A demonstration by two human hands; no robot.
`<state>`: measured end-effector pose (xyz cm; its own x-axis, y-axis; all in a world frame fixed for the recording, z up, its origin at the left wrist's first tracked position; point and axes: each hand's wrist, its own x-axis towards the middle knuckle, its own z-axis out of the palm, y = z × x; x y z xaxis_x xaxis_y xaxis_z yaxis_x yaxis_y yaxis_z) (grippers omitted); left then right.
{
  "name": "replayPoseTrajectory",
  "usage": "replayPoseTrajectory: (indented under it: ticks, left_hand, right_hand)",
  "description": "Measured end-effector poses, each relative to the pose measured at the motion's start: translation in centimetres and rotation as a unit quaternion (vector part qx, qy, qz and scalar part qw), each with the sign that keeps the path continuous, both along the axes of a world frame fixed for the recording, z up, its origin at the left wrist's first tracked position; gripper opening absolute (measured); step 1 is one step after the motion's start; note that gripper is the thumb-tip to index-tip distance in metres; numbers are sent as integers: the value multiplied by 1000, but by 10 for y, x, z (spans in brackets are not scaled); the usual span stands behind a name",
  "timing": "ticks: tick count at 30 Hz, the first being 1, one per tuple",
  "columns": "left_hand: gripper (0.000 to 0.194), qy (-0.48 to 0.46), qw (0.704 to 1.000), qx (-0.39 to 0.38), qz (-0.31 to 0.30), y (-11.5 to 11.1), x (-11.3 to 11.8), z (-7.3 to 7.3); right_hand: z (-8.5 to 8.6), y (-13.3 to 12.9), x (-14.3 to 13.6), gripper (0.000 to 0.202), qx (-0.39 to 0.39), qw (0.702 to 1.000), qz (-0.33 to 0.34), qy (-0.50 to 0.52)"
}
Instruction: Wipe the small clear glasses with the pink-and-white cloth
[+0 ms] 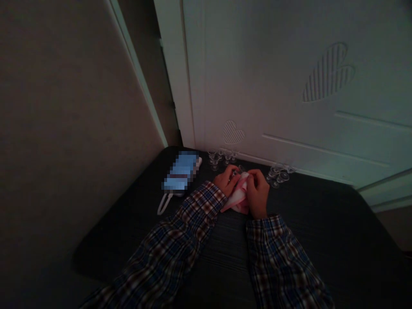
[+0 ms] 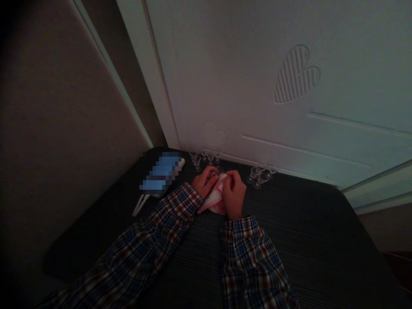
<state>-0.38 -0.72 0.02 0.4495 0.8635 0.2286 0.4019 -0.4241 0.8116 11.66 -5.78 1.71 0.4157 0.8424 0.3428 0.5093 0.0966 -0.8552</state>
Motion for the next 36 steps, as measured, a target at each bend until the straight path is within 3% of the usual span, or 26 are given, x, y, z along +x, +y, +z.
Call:
replayPoseTrajectory:
  ticks: [36]
  left_hand:
    - [27,68,997,5,27,5,6,3]
  right_hand:
    - [-4,8,5,17,4,999,27,-41]
